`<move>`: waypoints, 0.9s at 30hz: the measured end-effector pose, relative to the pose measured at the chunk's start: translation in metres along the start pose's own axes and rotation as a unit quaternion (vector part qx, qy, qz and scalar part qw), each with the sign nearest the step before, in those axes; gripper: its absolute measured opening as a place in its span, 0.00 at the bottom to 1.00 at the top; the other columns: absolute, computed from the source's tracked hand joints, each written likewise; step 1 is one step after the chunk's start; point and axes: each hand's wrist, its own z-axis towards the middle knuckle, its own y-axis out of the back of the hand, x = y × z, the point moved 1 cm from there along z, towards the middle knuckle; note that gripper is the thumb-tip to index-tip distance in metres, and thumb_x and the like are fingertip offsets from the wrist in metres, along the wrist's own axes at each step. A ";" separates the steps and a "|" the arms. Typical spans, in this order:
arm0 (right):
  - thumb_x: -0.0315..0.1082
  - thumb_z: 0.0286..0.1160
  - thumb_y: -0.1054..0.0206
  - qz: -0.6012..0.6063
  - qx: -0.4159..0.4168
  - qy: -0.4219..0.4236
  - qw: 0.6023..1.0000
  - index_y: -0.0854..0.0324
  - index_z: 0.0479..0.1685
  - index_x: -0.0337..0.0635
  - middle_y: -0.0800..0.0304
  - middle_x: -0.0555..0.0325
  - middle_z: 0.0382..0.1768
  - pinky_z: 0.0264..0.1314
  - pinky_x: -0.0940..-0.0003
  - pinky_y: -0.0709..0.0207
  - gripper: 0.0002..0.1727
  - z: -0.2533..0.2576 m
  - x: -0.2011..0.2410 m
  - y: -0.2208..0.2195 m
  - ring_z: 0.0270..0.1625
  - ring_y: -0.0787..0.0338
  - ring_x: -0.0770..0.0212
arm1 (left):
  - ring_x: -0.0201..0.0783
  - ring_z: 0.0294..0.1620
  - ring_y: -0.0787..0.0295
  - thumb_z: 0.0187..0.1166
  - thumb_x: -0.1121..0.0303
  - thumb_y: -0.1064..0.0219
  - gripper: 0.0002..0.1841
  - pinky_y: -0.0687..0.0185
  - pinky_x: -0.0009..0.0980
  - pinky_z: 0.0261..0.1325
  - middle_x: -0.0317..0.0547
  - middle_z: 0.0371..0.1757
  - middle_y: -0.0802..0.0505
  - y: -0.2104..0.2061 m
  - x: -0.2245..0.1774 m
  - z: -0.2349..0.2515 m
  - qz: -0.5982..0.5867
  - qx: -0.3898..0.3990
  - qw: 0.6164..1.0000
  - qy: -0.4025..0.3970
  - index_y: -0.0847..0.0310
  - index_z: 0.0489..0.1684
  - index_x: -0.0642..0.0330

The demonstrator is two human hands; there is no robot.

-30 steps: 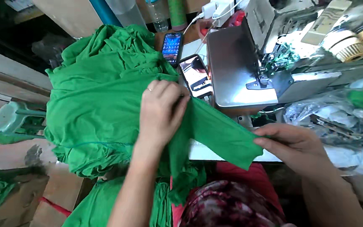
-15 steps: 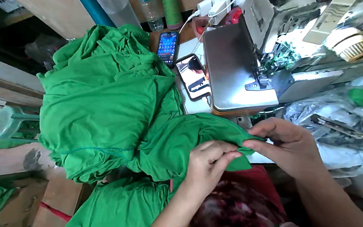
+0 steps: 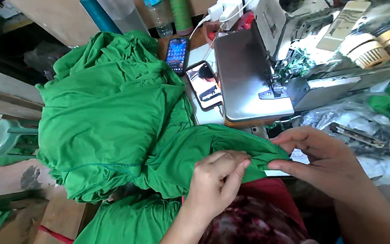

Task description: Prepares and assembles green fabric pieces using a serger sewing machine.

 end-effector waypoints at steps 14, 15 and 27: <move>0.40 0.87 0.39 -0.187 0.006 0.097 0.978 0.09 0.55 0.46 0.09 0.61 0.33 0.43 0.84 0.27 0.15 0.012 0.002 -0.002 0.35 0.18 0.74 | 0.27 0.44 0.15 0.75 0.63 0.34 0.07 0.22 0.20 0.48 0.40 0.39 0.10 0.009 0.009 0.018 0.219 -0.089 0.972 -0.015 0.20 0.41 0.56; 0.40 0.87 0.40 -0.198 0.000 0.096 0.975 0.08 0.51 0.46 0.07 0.61 0.34 0.44 0.82 0.25 0.14 0.012 0.000 -0.002 0.36 0.16 0.73 | 0.29 0.46 0.14 0.76 0.64 0.35 0.06 0.21 0.21 0.47 0.41 0.40 0.09 0.011 0.011 0.017 0.237 -0.093 0.967 -0.015 0.18 0.40 0.56; 0.42 0.89 0.41 -0.044 -0.124 0.017 0.991 0.19 0.50 0.45 0.15 0.72 0.31 0.34 0.93 0.23 0.11 0.009 -0.004 0.013 0.31 0.18 0.89 | 0.22 0.46 0.19 0.83 0.71 0.38 0.07 0.25 0.16 0.52 0.37 0.41 0.14 -0.010 -0.019 0.099 0.097 -0.079 0.986 -0.110 0.14 0.45 0.62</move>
